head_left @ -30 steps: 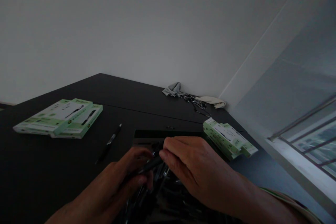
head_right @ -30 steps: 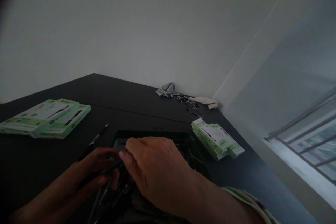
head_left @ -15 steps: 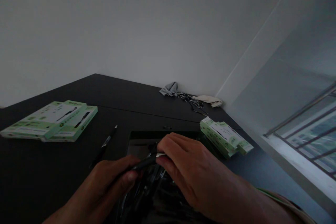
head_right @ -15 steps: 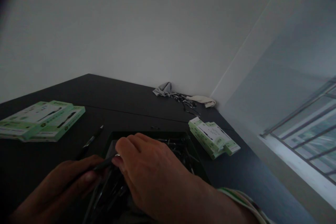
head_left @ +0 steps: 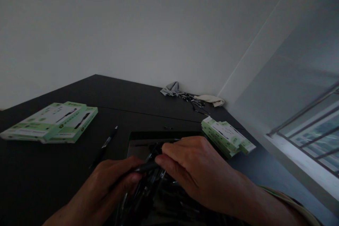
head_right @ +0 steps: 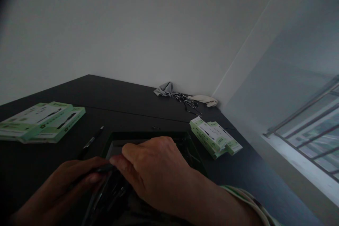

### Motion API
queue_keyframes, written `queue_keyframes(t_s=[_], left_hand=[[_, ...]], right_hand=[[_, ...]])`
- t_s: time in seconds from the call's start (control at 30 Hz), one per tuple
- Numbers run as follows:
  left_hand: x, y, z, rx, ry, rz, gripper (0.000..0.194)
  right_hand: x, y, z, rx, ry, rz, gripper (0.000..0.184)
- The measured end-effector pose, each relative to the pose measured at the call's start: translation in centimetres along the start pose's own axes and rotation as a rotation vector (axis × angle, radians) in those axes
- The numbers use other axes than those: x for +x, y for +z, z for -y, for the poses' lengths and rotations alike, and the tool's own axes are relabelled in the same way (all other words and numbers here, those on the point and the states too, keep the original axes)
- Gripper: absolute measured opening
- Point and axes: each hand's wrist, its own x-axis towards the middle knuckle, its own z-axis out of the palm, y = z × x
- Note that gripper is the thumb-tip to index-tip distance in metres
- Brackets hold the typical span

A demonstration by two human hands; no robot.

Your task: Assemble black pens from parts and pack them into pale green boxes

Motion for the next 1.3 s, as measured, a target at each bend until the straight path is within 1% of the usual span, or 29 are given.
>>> queue_keyframes(t_s=[0.07, 0.1, 0.17, 0.2, 0.23, 0.3, 0.4, 0.43, 0.47, 0.5, 0.53, 0.6, 0.67, 0.73, 0.77, 0.83, 0.9, 1.0, 1.03, 1.07, 1.13, 1.2, 1.23, 1.27, 1.3], left_hand=[[-0.2, -0.1, 0.1, -0.016, -0.035, 0.045, 0.024], [-0.3, -0.1, 0.2, -0.012, -0.033, 0.04, 0.026], [-0.5, 0.0, 0.5, 0.02, -0.001, -0.013, 0.023], [-0.6, 0.1, 0.6, 0.047, 0.039, -0.061, 0.02], [-0.6, 0.2, 0.6, 0.089, 0.088, -0.135, 0.019], [-0.5, 0.4, 0.5, 0.178, 0.214, -0.254, 0.022], [0.2, 0.6, -0.1, 0.275, 0.433, -0.303, 0.012], [0.4, 0.6, -0.4, 0.29, 0.46, -0.308, 0.01], [0.5, 0.7, -0.7, 0.292, 0.459, -0.312, 0.009], [0.6, 0.7, -1.0, 0.28, 0.424, -0.322, 0.009], [0.7, 0.7, -1.3, 0.248, 0.358, -0.323, 0.009], [0.6, 0.6, -1.7, 0.137, 0.181, -0.288, 0.017], [0.4, 0.4, -1.8, 0.018, 0.017, -0.235, 0.028], [0.1, 0.2, -1.4, -0.066, -0.089, -0.154, 0.037], [0.0, 0.1, -1.0, -0.094, -0.113, -0.113, 0.038], [-0.4, 0.2, 0.0, -0.138, -0.123, -0.067, 0.035], [-0.9, 0.3, 1.0, -0.186, -0.136, -0.087, 0.032], [-1.5, 0.6, 1.8, -0.243, -0.217, -0.117, 0.036], [-1.6, 0.7, 1.7, -0.233, -0.217, -0.122, 0.036], [-1.6, 0.7, 1.5, -0.2, -0.183, -0.141, 0.034], [-1.3, 0.8, 0.8, -0.081, -0.051, -0.226, 0.029], [-0.8, 0.9, -0.1, 0.02, 0.08, -0.334, 0.023], [-0.5, 0.9, -0.6, 0.025, 0.108, -0.374, 0.022], [-0.2, 0.8, -1.0, -0.008, 0.107, -0.384, 0.023], [0.1, 0.7, -1.4, -0.078, 0.08, -0.367, 0.025]], right_hand=[[-0.1, -0.2, 0.1, 0.014, 0.001, -0.002, 0.022], [-0.2, -0.3, 0.1, 0.012, -0.017, -0.004, 0.018], [-0.3, -0.3, 0.3, 0.005, -0.083, -0.009, 0.017], [-0.4, -0.2, 0.3, 0.005, -0.107, -0.012, 0.019], [-0.5, -0.1, 0.4, 0.015, -0.109, -0.016, 0.021], [-0.6, 0.3, 0.6, 0.061, -0.042, -0.018, 0.024], [-0.6, 1.1, 0.7, 0.192, 0.125, -0.019, 0.029], [-0.6, 1.3, 0.7, 0.237, 0.162, -0.022, 0.031], [-0.5, 1.3, 0.7, 0.275, 0.184, -0.026, 0.033], [-0.4, 1.3, 0.6, 0.305, 0.192, -0.032, 0.034], [-0.3, 1.2, 0.6, 0.327, 0.19, -0.036, 0.034], [-0.2, 0.7, 0.4, 0.346, 0.155, -0.032, 0.033], [-0.1, 0.0, 0.3, 0.331, 0.099, -0.036, 0.03], [-0.1, -0.6, 0.3, 0.304, 0.058, -0.038, 0.025], [-0.1, -0.9, 0.3, 0.287, 0.043, -0.037, 0.023], [-0.1, -1.1, 0.3, 0.257, 0.017, -0.021, 0.021], [0.0, -0.9, 0.4, 0.226, -0.019, -0.004, 0.017], [0.0, -0.4, 0.5, 0.169, -0.066, 0.005, 0.015], [0.1, -0.2, 0.6, 0.15, -0.069, -0.002, 0.017], [0.1, 0.0, 0.7, 0.137, -0.071, -0.01, 0.019], [0.2, 0.3, 0.9, 0.148, -0.054, -0.028, 0.022], [0.2, 0.4, 1.0, 0.215, 0.004, -0.045, 0.024], [0.2, 0.5, 1.0, 0.261, 0.034, -0.053, 0.026], [0.2, 0.5, 1.0, 0.306, 0.056, -0.064, 0.026], [0.2, 0.6, 1.0, 0.344, 0.064, -0.079, 0.026]])
